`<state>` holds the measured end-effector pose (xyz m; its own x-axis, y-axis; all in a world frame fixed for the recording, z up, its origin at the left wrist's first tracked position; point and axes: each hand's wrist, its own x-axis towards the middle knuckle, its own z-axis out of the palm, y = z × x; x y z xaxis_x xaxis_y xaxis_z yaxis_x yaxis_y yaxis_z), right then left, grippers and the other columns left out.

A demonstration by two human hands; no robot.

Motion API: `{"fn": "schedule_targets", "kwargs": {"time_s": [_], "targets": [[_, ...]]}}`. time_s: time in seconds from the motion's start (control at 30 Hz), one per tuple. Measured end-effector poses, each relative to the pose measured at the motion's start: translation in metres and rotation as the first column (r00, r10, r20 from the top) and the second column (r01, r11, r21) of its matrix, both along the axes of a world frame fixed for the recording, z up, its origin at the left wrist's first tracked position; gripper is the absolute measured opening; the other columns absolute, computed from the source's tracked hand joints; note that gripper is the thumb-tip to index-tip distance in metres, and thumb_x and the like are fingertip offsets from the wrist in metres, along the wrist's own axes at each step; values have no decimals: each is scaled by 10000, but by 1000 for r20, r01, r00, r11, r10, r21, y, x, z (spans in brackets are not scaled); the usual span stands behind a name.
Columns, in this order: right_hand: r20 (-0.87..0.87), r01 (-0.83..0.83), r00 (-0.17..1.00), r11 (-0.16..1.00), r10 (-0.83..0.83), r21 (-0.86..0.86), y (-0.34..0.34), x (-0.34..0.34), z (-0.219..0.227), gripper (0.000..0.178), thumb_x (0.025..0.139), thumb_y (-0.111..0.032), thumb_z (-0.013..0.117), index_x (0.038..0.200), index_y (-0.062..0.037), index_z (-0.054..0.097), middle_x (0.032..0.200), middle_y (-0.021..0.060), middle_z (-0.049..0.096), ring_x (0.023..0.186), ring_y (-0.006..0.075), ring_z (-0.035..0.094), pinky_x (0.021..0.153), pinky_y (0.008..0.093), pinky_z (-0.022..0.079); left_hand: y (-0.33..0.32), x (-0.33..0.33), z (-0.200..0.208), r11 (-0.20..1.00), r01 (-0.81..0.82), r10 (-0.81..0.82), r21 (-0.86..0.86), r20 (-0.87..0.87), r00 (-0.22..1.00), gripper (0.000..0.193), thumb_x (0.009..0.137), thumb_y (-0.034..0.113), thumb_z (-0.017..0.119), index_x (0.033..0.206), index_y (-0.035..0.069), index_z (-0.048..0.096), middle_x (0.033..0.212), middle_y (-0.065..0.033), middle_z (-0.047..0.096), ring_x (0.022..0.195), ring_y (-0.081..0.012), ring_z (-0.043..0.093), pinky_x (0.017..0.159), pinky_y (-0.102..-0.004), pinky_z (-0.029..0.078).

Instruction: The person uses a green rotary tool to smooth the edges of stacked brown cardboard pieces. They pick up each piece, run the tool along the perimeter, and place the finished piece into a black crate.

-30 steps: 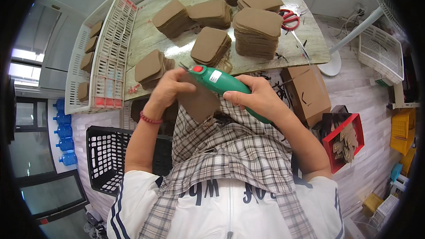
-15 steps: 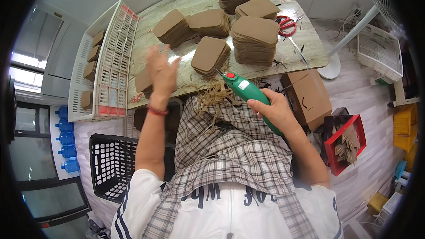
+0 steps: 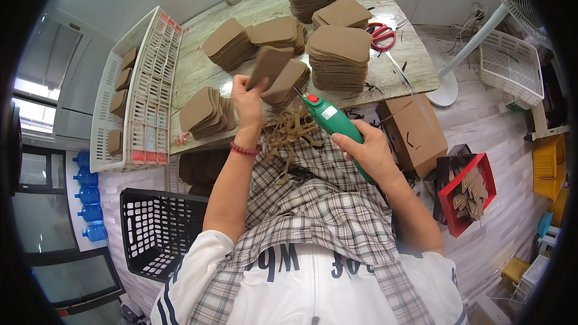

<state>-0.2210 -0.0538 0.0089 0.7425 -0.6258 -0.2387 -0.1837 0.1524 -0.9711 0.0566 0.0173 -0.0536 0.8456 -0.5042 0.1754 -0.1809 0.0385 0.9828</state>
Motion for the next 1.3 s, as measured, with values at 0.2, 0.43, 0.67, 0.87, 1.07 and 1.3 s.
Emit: {"fn": "schedule_targets", "kwargs": {"time_s": [0.2,0.43,0.67,0.87,1.07,1.3], "targets": [[37,49,998,995,-46,-87,3,14,13,334,834,-207,703,1062,22,618,727,8,597,590,50,521,545,214,437,-2,-26,48,699,-223,-382,-680,-618,687,332,851,-33,622,1165,20,526,1140,-97,601,1051,-239,589,946,-390,498],[62,76,996,991,-70,-106,9,25,26,362,822,-210,721,1079,24,618,712,7,601,572,50,521,531,210,434,-17,-36,51,551,-392,-531,-737,-672,516,339,842,-6,642,1165,36,546,1134,-75,615,1067,-223,582,966,-359,489],[80,93,993,989,-84,-118,13,26,31,361,817,-210,725,1073,22,620,722,12,614,569,48,522,529,208,433,-24,-45,44,557,-432,-550,-709,-705,448,382,837,-7,644,1194,57,525,1149,-72,602,1077,-226,576,972,-375,482],[95,116,990,981,-102,-153,11,28,36,369,823,-224,719,1073,29,618,721,15,609,578,54,531,539,208,443,-22,-54,33,600,-373,-538,-708,-702,467,401,853,-15,623,1216,95,492,1184,-71,573,1105,-239,556,975,-405,477],[106,113,990,983,-98,-147,0,30,38,361,831,-234,710,1064,28,621,728,16,605,580,58,533,543,212,448,-16,-72,36,663,-231,-523,-712,-661,538,388,871,-11,604,1227,94,488,1184,-63,572,1104,-225,555,969,-372,473],[103,102,991,989,-91,-106,-8,29,49,304,844,-230,694,1007,16,622,718,5,592,577,51,515,538,206,432,-4,-80,24,707,-117,-529,-697,-631,567,377,875,-19,595,1228,56,491,1185,-87,587,1098,-229,574,966,-388,475]]}}
